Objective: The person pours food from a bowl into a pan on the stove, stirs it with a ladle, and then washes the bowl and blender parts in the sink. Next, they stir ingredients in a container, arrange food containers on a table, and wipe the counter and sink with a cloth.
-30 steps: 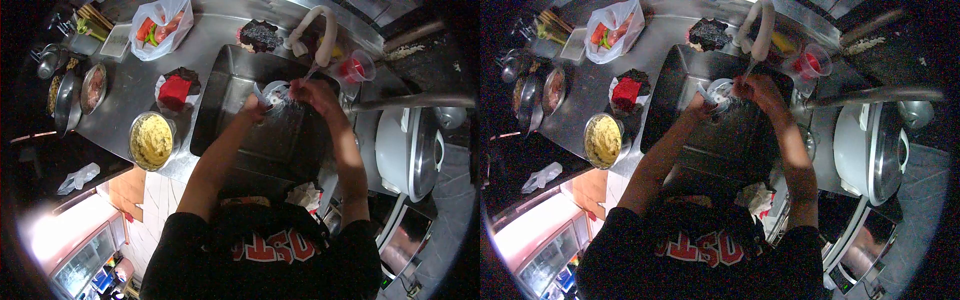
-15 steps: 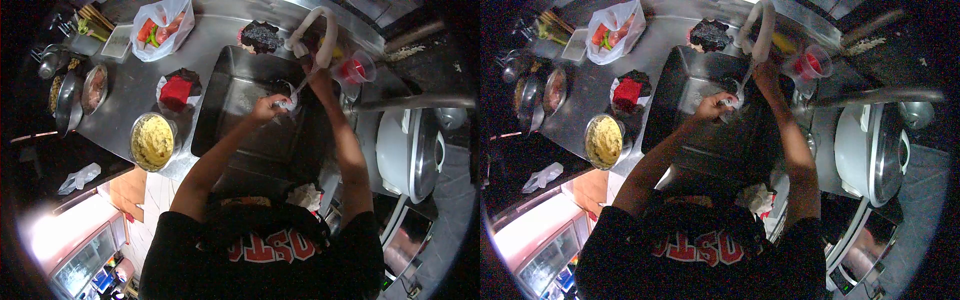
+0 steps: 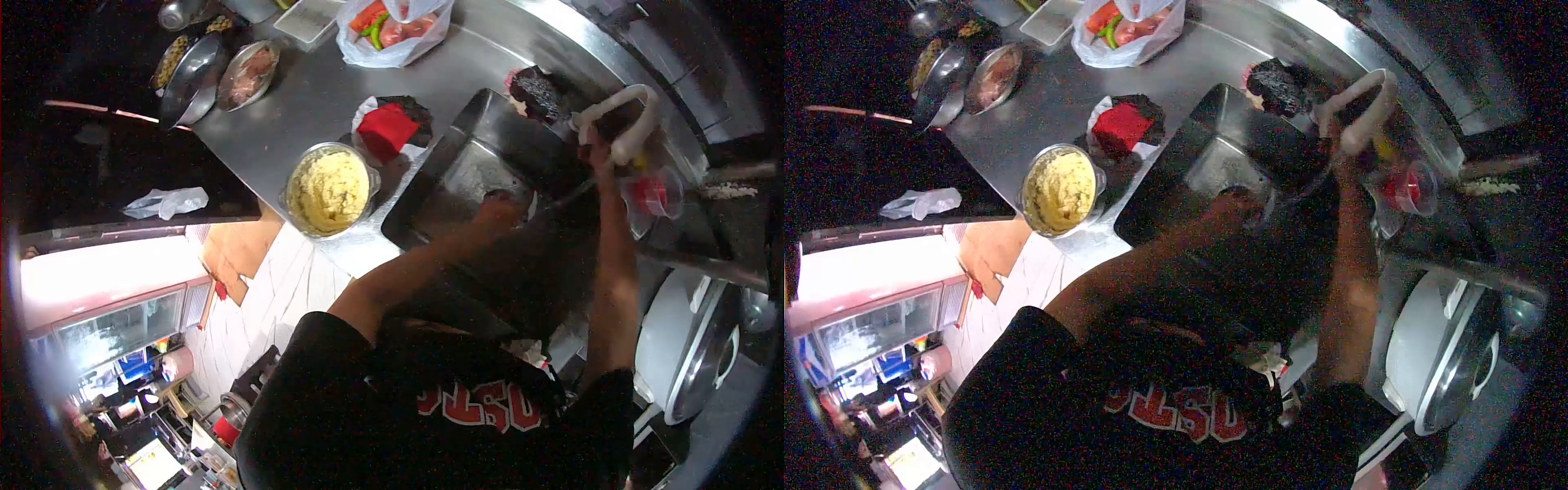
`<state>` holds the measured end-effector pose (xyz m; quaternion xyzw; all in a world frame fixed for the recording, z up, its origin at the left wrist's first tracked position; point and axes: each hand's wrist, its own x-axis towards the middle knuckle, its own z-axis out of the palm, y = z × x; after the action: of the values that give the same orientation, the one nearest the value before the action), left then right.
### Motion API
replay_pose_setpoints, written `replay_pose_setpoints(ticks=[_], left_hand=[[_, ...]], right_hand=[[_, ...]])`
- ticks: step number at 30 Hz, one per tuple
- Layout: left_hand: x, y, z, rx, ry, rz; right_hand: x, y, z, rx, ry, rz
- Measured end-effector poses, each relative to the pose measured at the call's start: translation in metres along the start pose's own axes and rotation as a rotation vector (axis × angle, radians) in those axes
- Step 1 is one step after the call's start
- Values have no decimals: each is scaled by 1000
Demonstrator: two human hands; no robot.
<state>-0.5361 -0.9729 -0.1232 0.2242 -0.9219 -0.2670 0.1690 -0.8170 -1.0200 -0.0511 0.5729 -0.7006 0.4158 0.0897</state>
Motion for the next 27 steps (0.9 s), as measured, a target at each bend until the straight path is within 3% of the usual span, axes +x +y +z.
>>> replay_pose_setpoints(ticks=[3,6,8,10,11,12,14,15,17,19,20,22,24,26,27], left_hand=[[-21,0,-16,-172,33,-12],[-21,0,-23,327,-268,-102],[-8,10,-60,156,-356,-125],[4,28,-86,-500,21,-266],[21,-5,-36,-850,47,-290],[21,-4,-39,-836,54,-282],[22,8,-51,387,-358,-40],[28,20,-64,397,-338,-37],[38,54,-102,49,-227,-35],[33,63,-113,-120,-171,-33],[31,62,-107,-20,-225,21],[41,52,-84,190,-326,146],[60,40,-43,390,-419,271],[91,37,-39,25,180,941],[96,64,-87,-472,-18,868]], right_hand=[[-22,18,4,-84,-104,98],[-69,29,-2,-174,-230,187],[-125,33,-14,-236,-371,235],[-193,31,-24,-317,-577,259],[-230,26,-28,-398,-749,254],[-270,16,-27,-486,-948,224],[-302,-28,-27,-600,-1463,149],[-296,-67,-40,-489,-1213,83],[-290,-108,-50,-378,-955,0],[-309,-107,-33,357,-786,911],[-315,-116,-35,363,-780,909],[-316,-134,-38,-143,-935,584],[-283,-157,-51,-143,-1007,662],[-256,-182,-66,-125,-1073,754],[-248,-182,-79,279,-876,749]])
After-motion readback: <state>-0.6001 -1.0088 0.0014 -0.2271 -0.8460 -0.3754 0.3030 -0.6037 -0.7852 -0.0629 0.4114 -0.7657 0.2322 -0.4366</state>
